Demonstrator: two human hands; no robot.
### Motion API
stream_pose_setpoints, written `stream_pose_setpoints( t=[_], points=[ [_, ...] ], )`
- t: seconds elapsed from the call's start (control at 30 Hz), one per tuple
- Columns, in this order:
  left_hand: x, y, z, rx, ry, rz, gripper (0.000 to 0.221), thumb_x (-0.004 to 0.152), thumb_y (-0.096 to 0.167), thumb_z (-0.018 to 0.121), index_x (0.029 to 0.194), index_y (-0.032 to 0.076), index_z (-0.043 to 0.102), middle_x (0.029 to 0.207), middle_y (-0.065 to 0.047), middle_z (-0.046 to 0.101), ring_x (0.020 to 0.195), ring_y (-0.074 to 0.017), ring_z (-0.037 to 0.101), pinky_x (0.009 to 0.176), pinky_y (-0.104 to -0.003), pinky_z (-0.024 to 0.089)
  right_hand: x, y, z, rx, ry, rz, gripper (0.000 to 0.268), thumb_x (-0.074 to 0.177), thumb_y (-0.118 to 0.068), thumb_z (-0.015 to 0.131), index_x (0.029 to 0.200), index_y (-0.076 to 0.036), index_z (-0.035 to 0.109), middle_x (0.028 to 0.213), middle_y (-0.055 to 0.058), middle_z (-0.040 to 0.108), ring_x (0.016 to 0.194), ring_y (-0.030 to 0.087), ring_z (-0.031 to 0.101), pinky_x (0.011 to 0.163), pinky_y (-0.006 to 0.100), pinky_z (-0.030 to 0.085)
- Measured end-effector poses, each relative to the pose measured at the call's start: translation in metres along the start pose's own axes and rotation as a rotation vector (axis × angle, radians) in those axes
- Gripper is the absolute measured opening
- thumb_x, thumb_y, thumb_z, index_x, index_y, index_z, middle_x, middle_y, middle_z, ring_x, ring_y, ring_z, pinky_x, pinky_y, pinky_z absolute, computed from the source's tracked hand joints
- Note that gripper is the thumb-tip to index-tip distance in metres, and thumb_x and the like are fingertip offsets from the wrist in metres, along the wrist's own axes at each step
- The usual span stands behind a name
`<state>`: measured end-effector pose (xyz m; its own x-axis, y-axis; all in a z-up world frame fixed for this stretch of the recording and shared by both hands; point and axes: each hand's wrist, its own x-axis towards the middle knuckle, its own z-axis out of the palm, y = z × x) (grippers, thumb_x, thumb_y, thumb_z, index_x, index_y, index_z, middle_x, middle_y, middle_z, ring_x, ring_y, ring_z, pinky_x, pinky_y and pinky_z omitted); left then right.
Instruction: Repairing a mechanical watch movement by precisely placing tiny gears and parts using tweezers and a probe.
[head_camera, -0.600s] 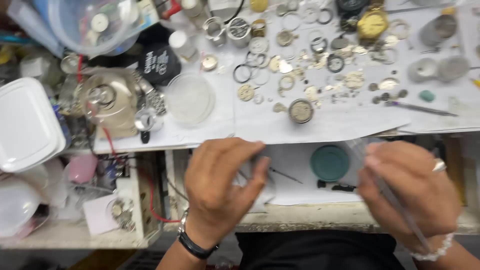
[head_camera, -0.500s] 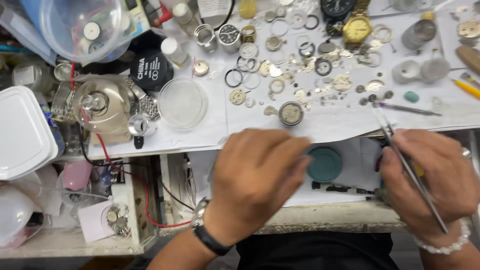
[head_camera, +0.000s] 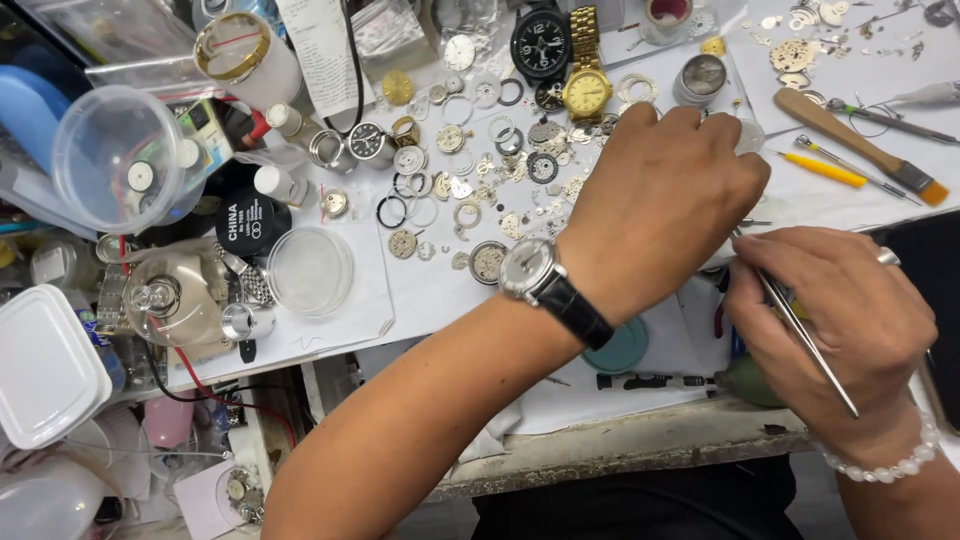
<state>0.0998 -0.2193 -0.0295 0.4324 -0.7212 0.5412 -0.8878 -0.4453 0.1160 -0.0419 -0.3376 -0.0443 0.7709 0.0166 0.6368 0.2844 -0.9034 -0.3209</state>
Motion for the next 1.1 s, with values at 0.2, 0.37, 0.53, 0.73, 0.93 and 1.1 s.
stream_pose_setpoints(
  t=[0.2, 0.37, 0.53, 0.73, 0.93, 1.1],
  points=[
    [0.013, -0.007, 0.017, -0.047, -0.088, 0.054, 0.028, 0.073, 0.002, 0.069, 0.055, 0.021, 0.06, 0.062, -0.003, 0.062, 0.06, -0.0339, 0.058, 0.066, -0.05, 0.04, 0.019, -0.006, -0.009, 0.054, -0.094, 0.065, 0.008, 0.102, 0.02, 0.077, 0.102, 0.012, 0.076, 0.105, 0.023, 0.076, 0.098, 0.036, 0.071, 0.092, 0.046, 0.054],
    [0.019, 0.001, 0.028, -0.034, -0.038, 0.042, 0.027, 0.075, 0.012, 0.073, 0.052, 0.023, 0.063, 0.056, -0.001, 0.064, 0.06, -0.0342, 0.061, 0.068, -0.052, 0.043, 0.011, -0.004, -0.01, 0.123, -0.122, 0.059, 0.005, 0.108, 0.02, 0.078, 0.112, 0.018, 0.076, 0.114, 0.031, 0.076, 0.106, 0.044, 0.072, 0.097, 0.05, 0.054],
    [0.018, 0.005, 0.042, -0.155, 0.166, 0.005, 0.037, 0.072, 0.003, 0.069, 0.044, 0.021, 0.052, 0.043, 0.003, 0.051, 0.048, -0.0299, 0.052, 0.062, -0.052, 0.039, -0.048, -0.015, -0.019, 0.304, -0.182, 0.448, 0.02, 0.125, 0.021, 0.052, 0.141, 0.03, 0.06, 0.139, 0.041, 0.059, 0.132, 0.046, 0.058, 0.121, 0.049, 0.047],
    [0.016, 0.006, 0.029, -0.213, 0.26, -0.01, 0.034, 0.053, -0.008, 0.062, 0.041, 0.02, 0.046, 0.04, -0.002, 0.048, 0.043, -0.0367, 0.048, 0.056, -0.053, 0.031, -0.069, 0.015, 0.012, 0.424, -0.082, 0.039, 0.021, 0.107, -0.001, 0.06, 0.122, 0.01, 0.052, 0.113, 0.032, 0.06, 0.11, 0.053, 0.062, 0.118, 0.07, 0.049],
    [-0.003, 0.001, -0.041, -0.184, 0.305, -0.016, 0.024, 0.066, -0.002, 0.062, 0.059, 0.017, 0.051, 0.059, -0.003, 0.051, 0.071, -0.0343, 0.049, 0.064, -0.052, 0.031, -0.038, -0.016, 0.024, 0.459, 0.0, -0.122, 0.023, 0.091, 0.012, 0.082, 0.106, 0.013, 0.064, 0.1, 0.033, 0.069, 0.092, 0.043, 0.067, 0.095, 0.058, 0.058],
    [-0.077, 0.03, -0.155, -0.447, 0.166, -0.359, 0.014, 0.103, 0.011, 0.071, 0.095, 0.001, 0.067, 0.084, -0.009, 0.071, 0.072, -0.0227, 0.066, 0.066, -0.036, 0.051, -0.074, 0.005, 0.017, 0.547, -0.069, -0.153, 0.045, 0.098, -0.012, 0.064, 0.138, -0.001, 0.046, 0.122, 0.03, 0.067, 0.112, 0.041, 0.069, 0.108, 0.058, 0.06]
  ],
)
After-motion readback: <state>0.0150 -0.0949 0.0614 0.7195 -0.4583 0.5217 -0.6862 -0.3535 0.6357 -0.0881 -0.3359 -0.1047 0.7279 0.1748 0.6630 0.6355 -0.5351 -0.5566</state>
